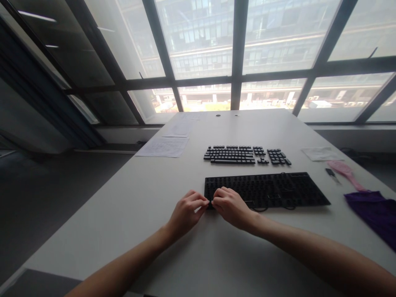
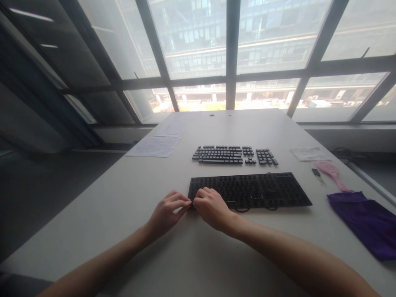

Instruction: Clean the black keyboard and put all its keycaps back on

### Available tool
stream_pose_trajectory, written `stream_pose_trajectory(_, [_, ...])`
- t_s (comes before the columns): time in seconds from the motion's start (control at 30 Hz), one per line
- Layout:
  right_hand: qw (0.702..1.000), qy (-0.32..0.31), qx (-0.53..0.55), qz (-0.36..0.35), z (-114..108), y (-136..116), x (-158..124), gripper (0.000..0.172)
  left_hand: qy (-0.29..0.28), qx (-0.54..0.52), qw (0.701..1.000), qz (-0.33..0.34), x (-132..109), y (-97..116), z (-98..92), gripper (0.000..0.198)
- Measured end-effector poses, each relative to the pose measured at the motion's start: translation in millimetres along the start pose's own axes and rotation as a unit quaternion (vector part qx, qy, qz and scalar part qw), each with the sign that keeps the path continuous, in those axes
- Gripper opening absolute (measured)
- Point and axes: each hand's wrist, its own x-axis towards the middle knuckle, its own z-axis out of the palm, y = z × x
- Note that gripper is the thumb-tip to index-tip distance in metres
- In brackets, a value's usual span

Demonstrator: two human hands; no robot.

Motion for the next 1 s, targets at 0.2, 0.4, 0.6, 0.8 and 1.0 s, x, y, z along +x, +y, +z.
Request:
stream_pose_trajectory(0.2, [1.000,0.005,0.016,-0.004,4.6,3.9,-0.8,0.025,0.003,0.010,1.000,0.016,-2.6,1.4,0.9,0.015])
stream_pose_trajectory(0.4, [1.000,0.000,0.011,0.001,1.0,2.1,-3.1,0.021,0.009,0.003,1.000,0.014,-3.6,-1.1,3.7,0.014])
stream_pose_trajectory(0.6, [1.000,-0.010,-0.003,-0.012,0.2,1.1,-5.0,0.019,0.008,-0.025,1.000,-0.002,-2.5,0.0,3.9,0.011])
stream_pose_trajectory(0.8, [1.000,-0.022,0.008,-0.009,-5.6,-4.3,-0.9,0.008,-0.023,-0.008,1.000,0.003,-0.3,-4.4,-6.2,0.011])
stream_pose_trajectory(1.0, [0.995,-0.020,-0.079,0.060,-18.4,-3.6,-5.2,0.028,-0.048,0.019,0.999,0.012,-0.1,-12.1,-20.6,0.007])
